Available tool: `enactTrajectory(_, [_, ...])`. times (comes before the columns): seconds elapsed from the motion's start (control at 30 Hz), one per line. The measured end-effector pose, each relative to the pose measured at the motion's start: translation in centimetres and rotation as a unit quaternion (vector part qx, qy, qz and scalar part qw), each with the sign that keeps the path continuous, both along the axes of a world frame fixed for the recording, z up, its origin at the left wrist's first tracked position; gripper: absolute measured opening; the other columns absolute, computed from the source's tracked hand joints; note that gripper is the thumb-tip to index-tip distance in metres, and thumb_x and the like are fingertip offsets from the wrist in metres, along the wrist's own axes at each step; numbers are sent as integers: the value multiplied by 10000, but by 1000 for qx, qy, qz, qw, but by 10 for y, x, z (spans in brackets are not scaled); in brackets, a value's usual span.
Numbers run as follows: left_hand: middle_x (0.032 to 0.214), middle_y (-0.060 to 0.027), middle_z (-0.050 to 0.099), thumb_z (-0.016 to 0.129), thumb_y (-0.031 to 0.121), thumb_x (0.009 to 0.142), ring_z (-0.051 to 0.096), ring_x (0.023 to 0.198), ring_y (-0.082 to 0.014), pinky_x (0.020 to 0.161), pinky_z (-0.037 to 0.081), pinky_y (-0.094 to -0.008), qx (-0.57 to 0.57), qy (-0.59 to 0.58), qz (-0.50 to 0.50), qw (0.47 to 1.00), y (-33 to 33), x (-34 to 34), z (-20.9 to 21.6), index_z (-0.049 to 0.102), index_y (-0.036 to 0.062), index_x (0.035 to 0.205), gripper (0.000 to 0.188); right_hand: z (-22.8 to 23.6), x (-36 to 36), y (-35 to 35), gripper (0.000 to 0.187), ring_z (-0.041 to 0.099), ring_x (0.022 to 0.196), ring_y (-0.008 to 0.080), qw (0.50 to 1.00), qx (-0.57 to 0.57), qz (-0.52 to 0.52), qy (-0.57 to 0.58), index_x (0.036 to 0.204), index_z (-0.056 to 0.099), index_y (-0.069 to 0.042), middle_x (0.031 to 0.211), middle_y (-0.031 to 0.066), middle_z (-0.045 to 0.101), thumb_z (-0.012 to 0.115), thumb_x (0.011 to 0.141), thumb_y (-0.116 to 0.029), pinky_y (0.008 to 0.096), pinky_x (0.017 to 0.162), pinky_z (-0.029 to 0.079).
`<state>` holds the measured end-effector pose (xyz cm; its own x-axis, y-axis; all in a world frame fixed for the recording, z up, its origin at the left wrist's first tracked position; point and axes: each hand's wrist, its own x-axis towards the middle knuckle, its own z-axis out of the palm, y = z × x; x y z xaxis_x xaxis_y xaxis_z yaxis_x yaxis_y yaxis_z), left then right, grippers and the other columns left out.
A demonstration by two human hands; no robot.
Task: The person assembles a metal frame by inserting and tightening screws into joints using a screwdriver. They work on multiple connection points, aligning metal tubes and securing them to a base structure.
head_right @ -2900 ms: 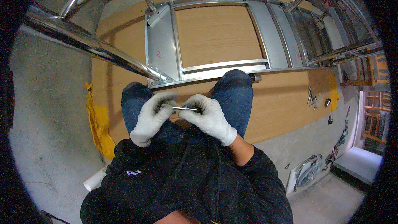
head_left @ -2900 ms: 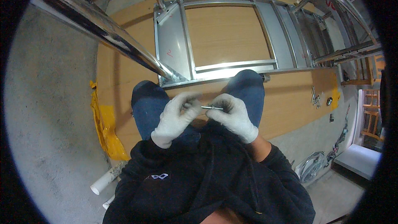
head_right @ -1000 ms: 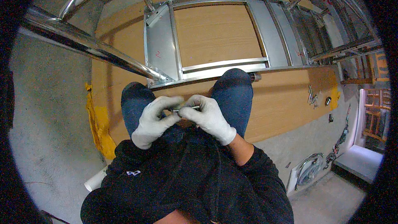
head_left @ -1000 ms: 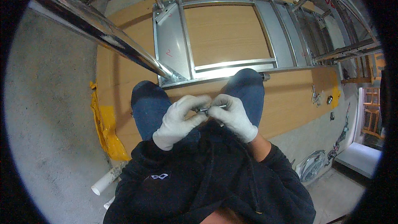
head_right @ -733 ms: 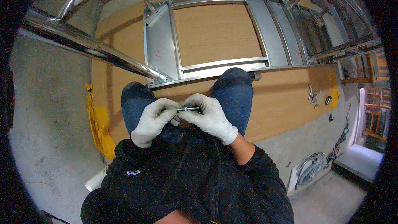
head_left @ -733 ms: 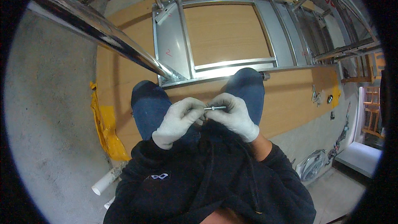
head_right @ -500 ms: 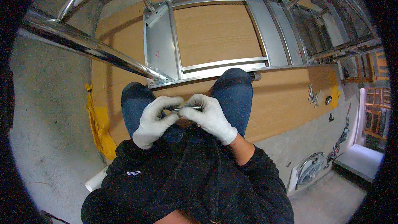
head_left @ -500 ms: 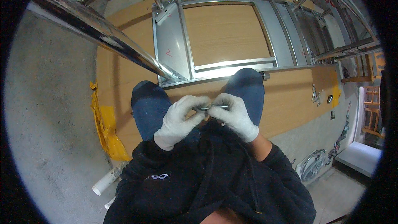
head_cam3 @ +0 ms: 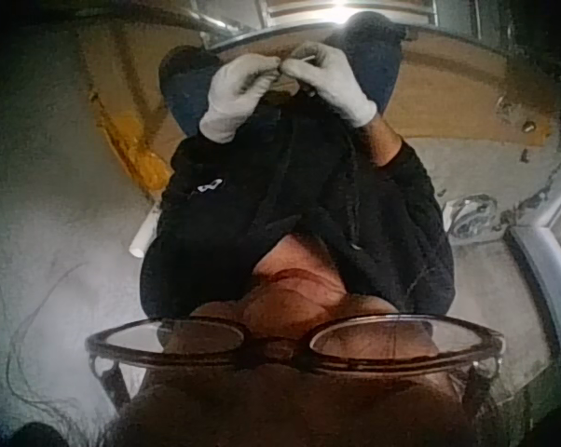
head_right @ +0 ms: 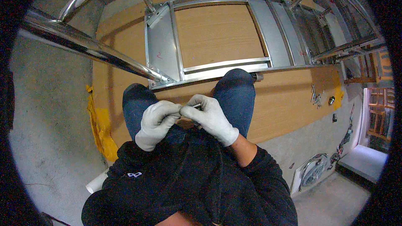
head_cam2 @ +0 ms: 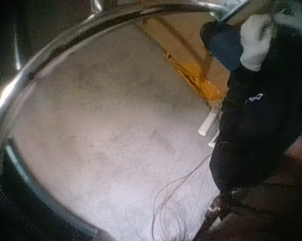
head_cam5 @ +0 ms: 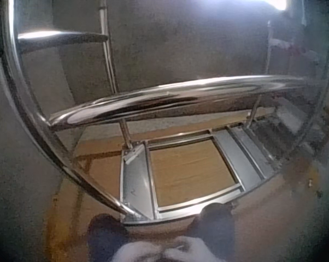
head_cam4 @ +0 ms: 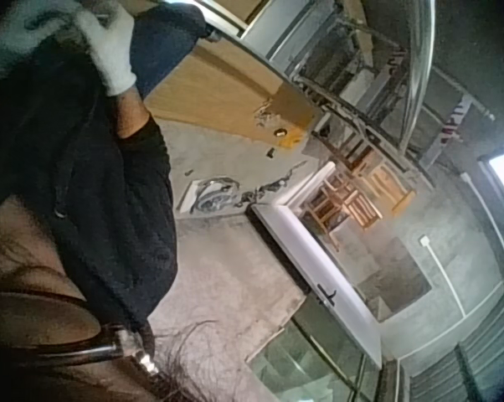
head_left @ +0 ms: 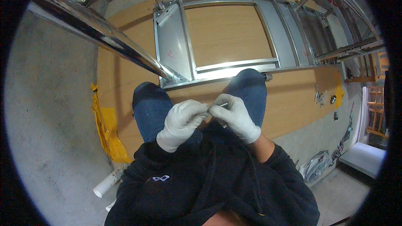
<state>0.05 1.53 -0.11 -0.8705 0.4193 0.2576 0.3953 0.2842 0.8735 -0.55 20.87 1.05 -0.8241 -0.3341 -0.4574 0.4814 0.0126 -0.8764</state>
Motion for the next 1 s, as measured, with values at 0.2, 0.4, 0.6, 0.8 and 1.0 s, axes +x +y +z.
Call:
enactTrajectory(0.2, [969,-115,626,564,83,873,609,813,-177,707,495,-307,44,-181,30,982,3,2,8,593,-10,998,159,12,0,0,231,545,640,68,1000,17,1,26,853,612,8,714,22,606,693,779,-195,218,552,445])
enactTrajectory(0.4, [898,-141,612,535,129,888,623,828,-228,717,487,-341,51,-381,-37,923,-1,-1,12,581,-13,1028,205,6,6,0,220,562,658,66,992,17,6,129,860,615,1,723,31,624,726,756,-159,226,574,458])
enactTrajectory(0.6, [885,-170,598,592,27,754,610,783,-318,687,488,-377,-59,-86,29,994,4,2,11,586,12,1026,272,0,12,-10,210,576,655,70,973,40,-49,222,845,615,1,720,56,635,724,762,-158,235,572,462])
enactTrajectory(0.8, [864,-153,606,609,21,716,604,777,-329,670,484,-390,-99,55,72,991,13,0,8,593,28,1007,291,2,12,-18,228,567,676,77,963,80,-110,231,861,612,1,745,61,635,727,753,-164,235,595,461])
enactTrajectory(1.0, [824,-143,609,652,94,771,611,726,-283,643,482,-344,-64,-99,139,983,15,0,15,615,24,919,168,-6,-1,-7,370,490,673,50,996,-21,-49,76,1037,563,11,797,2,569,687,758,-199,201,583,405])
